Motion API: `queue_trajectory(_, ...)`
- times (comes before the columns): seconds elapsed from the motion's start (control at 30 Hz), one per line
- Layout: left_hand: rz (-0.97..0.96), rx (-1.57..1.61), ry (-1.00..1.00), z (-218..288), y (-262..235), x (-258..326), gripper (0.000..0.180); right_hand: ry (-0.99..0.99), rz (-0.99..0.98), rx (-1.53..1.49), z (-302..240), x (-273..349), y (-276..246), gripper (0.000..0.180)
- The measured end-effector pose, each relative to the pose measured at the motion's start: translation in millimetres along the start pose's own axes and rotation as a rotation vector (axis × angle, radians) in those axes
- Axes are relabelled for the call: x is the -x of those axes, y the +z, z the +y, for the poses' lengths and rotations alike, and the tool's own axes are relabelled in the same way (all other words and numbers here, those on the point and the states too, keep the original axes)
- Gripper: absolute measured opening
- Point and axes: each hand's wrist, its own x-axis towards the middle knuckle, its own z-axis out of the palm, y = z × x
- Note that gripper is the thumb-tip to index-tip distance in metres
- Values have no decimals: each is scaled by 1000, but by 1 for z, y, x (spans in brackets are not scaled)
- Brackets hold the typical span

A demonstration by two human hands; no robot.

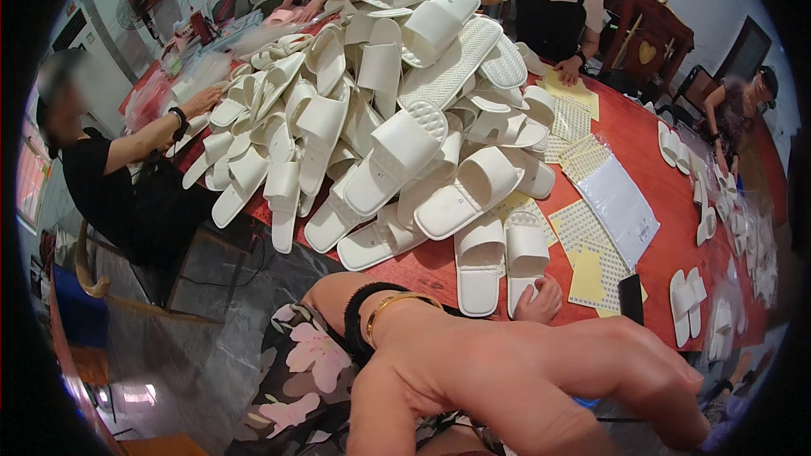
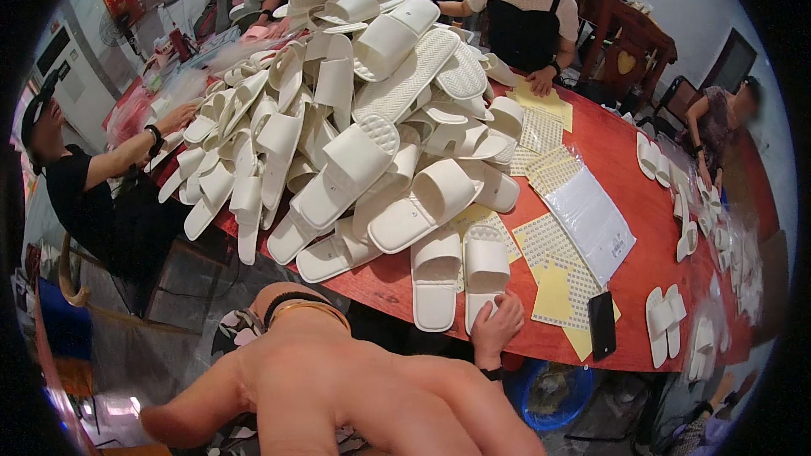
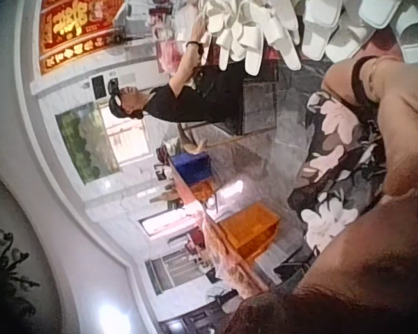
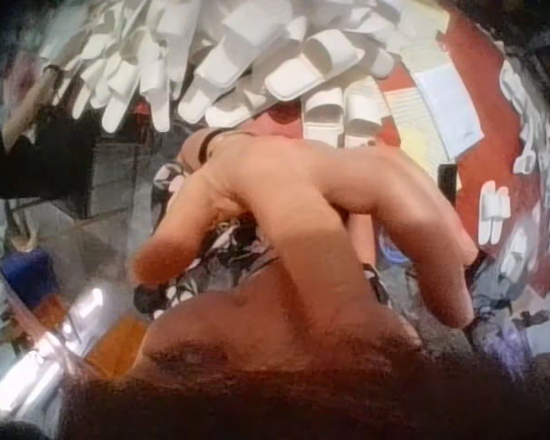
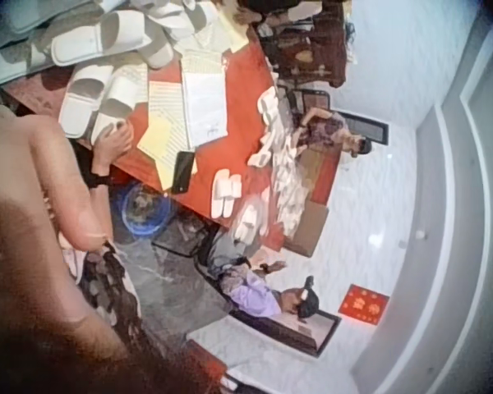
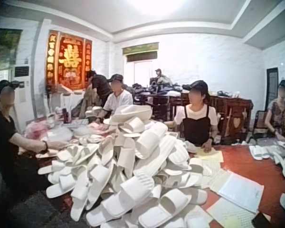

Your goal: Applying labels and stickers to the interior and soles of white slippers.

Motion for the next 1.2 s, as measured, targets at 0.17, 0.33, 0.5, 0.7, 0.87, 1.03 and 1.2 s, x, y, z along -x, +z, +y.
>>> queue_trajectory(0.17,7,2,-12,-10,1,3,80,-1,20,4,1,2,6,25)
queue_trajectory(0.33,15,27,-24,-3,1,1,79,14,-8,-13,0,-1,0,26)
queue_trajectory(0.5,18,51,-33,3,-1,-1,78,13,-6,-9,1,-1,2,26)
queue_trajectory(0.7,17,65,-48,2,9,-5,78,16,-20,-16,3,-1,3,26)
queue_trajectory(0.87,18,108,-54,21,-5,-7,77,27,-27,4,7,-1,3,25)
queue_trajectory(1.03,1,130,-64,21,-3,-12,76,30,-35,-11,1,-2,0,26)
queue_trajectory(1.2,-4,166,-74,17,4,-10,76,22,-24,-8,4,0,2,27)
